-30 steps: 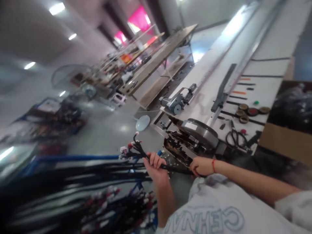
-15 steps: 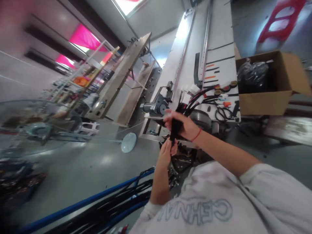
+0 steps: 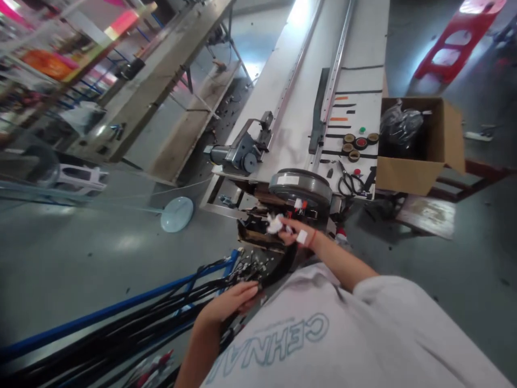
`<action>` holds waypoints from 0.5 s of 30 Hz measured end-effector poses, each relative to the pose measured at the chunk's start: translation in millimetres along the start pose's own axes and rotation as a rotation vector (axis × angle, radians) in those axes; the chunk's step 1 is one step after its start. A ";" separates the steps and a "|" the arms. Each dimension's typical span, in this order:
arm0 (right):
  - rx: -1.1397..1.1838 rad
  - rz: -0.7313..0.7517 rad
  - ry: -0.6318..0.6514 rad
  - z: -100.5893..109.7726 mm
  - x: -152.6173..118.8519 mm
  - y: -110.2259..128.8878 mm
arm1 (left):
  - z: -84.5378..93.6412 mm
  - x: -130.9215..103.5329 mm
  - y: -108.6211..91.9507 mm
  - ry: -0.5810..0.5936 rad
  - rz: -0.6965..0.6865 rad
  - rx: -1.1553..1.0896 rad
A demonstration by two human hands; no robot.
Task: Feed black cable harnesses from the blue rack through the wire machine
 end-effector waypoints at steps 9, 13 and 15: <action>0.395 0.184 -0.498 50.6 51.2 39.8 | 21.9 54.7 -5.1 -0.225 -0.125 -0.337; 0.357 0.335 -0.612 51.7 37.3 55.9 | 19.7 62.5 -17.6 -0.252 -0.156 -0.405; 0.239 0.416 -0.695 60.5 22.2 62.7 | 18.6 70.6 -27.4 -0.264 -0.161 -0.417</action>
Point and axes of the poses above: each hand's wrist, its own x-axis towards the middle knuckle, its own z-axis out of the back of the hand, y = z × x, the point moved 10 cm from there along x, towards the middle knuckle, and after that the axes turned 15 degrees about z, right-handed, at the moved point
